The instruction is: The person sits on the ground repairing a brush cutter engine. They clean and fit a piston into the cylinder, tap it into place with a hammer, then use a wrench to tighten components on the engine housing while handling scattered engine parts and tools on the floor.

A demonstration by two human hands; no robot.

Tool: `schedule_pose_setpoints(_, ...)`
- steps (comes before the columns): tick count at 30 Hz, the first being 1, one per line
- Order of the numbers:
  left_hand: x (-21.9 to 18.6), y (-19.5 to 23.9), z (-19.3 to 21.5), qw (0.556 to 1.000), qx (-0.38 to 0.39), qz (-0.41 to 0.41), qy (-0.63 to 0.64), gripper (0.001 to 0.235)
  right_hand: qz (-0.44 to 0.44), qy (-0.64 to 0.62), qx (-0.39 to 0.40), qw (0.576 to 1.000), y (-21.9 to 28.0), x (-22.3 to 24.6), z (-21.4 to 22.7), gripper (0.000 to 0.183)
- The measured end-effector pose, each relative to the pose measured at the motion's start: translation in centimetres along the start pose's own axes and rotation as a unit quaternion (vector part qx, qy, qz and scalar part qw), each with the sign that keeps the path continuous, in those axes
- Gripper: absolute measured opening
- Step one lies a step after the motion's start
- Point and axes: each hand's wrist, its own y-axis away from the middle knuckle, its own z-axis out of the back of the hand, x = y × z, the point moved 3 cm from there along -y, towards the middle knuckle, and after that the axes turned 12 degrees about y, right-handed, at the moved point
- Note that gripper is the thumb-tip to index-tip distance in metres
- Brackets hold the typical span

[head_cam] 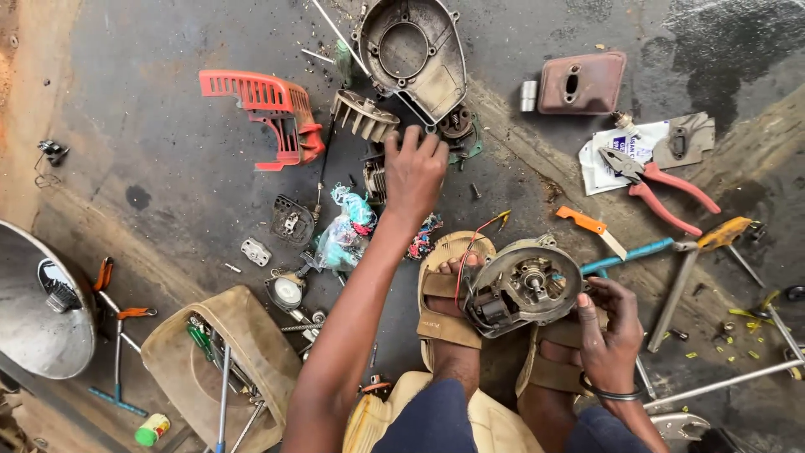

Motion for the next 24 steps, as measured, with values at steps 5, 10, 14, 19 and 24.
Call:
schedule_pose_setpoints(5,-0.1,0.6,0.3,0.996,0.034,-0.005,0.086,0.017,-0.004,-0.081,-0.001,0.997,-0.9,-0.2,0.8,0.027)
schedule_pose_setpoints(10,-0.1,0.2,-0.3,0.994,-0.001,-0.021,0.106,0.025,-0.018,-0.086,0.004,0.996,-1.3,0.0,0.9,0.025)
schedule_pose_setpoints(14,-0.8,0.0,-0.4,0.995,0.009,-0.077,0.068,0.026,-0.032,-0.115,0.006,0.993,-1.2,-0.9,0.5,0.023)
schedule_pose_setpoints(19,-1.6,0.2,-1.5,0.992,0.027,-0.125,0.014,0.019,-0.058,-0.130,0.010,0.990,-1.6,-0.7,0.7,0.021)
schedule_pose_setpoints(24,-2.1,-0.5,-1.8,0.992,0.013,-0.115,0.042,0.022,-0.074,-0.154,0.015,0.985,-1.7,-1.2,0.8,0.020)
